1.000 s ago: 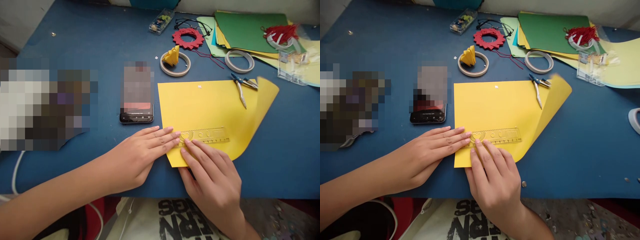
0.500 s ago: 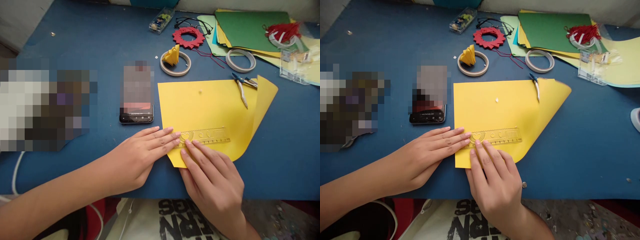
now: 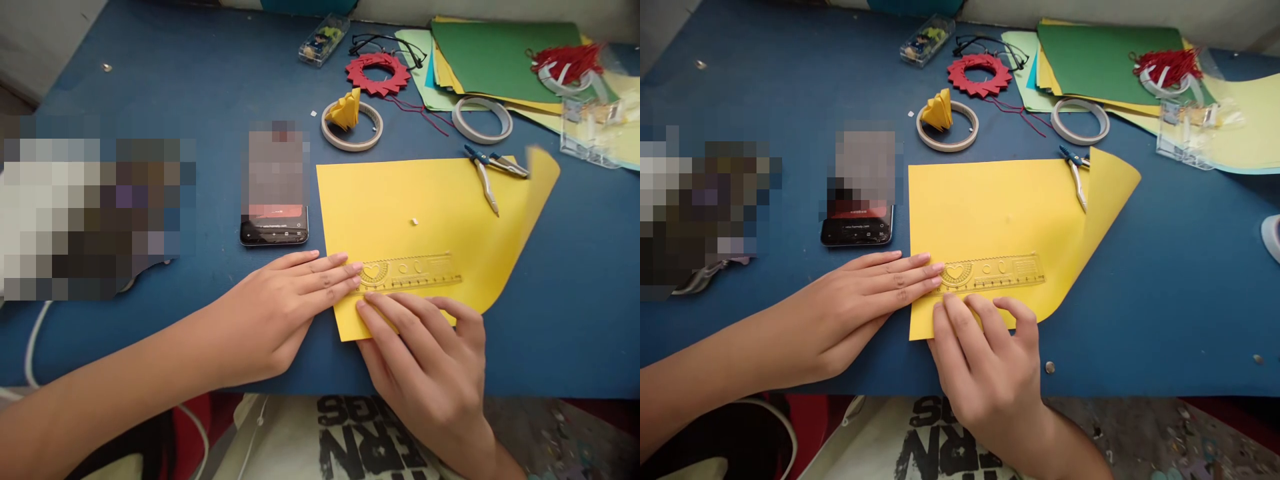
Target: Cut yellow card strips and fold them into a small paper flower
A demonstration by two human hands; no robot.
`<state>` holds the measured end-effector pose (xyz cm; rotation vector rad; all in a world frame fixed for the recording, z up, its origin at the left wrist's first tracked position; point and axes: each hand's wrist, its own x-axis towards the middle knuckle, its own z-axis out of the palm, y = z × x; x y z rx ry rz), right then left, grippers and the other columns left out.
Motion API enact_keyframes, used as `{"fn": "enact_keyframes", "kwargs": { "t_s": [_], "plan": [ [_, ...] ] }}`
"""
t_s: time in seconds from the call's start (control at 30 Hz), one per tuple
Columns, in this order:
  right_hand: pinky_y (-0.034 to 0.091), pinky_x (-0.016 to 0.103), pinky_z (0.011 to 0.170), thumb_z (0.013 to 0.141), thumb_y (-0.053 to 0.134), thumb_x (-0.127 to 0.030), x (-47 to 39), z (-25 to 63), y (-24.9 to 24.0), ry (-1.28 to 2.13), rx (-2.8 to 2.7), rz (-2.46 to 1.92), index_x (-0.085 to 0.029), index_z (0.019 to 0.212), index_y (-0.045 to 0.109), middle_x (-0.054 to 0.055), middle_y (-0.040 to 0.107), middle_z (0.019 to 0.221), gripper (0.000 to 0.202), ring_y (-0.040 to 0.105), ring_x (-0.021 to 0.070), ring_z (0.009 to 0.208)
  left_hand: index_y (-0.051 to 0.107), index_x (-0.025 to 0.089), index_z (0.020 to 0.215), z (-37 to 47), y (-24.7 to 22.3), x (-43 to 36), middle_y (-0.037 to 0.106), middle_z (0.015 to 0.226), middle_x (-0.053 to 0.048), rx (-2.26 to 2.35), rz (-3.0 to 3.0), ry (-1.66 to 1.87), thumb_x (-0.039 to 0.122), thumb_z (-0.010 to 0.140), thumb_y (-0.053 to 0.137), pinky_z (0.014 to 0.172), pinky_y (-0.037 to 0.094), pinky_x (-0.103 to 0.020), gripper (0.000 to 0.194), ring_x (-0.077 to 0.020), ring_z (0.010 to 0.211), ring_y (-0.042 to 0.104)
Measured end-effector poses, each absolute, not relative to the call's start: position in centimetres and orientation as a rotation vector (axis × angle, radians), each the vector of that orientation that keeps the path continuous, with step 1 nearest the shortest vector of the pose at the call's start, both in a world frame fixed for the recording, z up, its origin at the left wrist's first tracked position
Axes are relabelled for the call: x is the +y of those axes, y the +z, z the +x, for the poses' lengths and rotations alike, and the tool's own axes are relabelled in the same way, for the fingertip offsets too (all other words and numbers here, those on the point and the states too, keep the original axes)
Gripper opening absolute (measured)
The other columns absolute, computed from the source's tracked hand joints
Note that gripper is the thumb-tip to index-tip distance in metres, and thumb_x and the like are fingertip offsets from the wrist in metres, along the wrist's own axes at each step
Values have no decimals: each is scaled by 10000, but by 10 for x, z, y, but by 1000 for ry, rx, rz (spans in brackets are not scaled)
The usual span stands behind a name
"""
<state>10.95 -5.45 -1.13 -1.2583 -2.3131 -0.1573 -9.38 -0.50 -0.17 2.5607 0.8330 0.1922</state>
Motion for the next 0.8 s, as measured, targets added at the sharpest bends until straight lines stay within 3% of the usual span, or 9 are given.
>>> {"fn": "enact_keyframes", "kwargs": {
  "t_s": [0.53, 0.8],
  "plan": [
    [417, 395, 759, 772, 676, -104, -50, 97, -14, -148, -2210, -1315, -145, 732, 604, 33, 717, 786, 92, 664, 199, 749, 407, 218, 1369, -91, 4, -2, 349, 1465, 83, 883, 2449, 158, 25, 842, 317, 1160, 177, -269, 569, -70, 1382, 259],
    [415, 363, 728, 803, 644, -159, -50, 99, -14, -12, -2144, -1408, -154, 697, 582, 48, 688, 813, 123, 604, 187, 758, 364, 238, 1389, -92, 0, -3, 343, 1473, 78, 890, 2455, 147, -28, 804, 308, 1159, 195, -302, 645, -75, 1386, 252]
  ]
}}
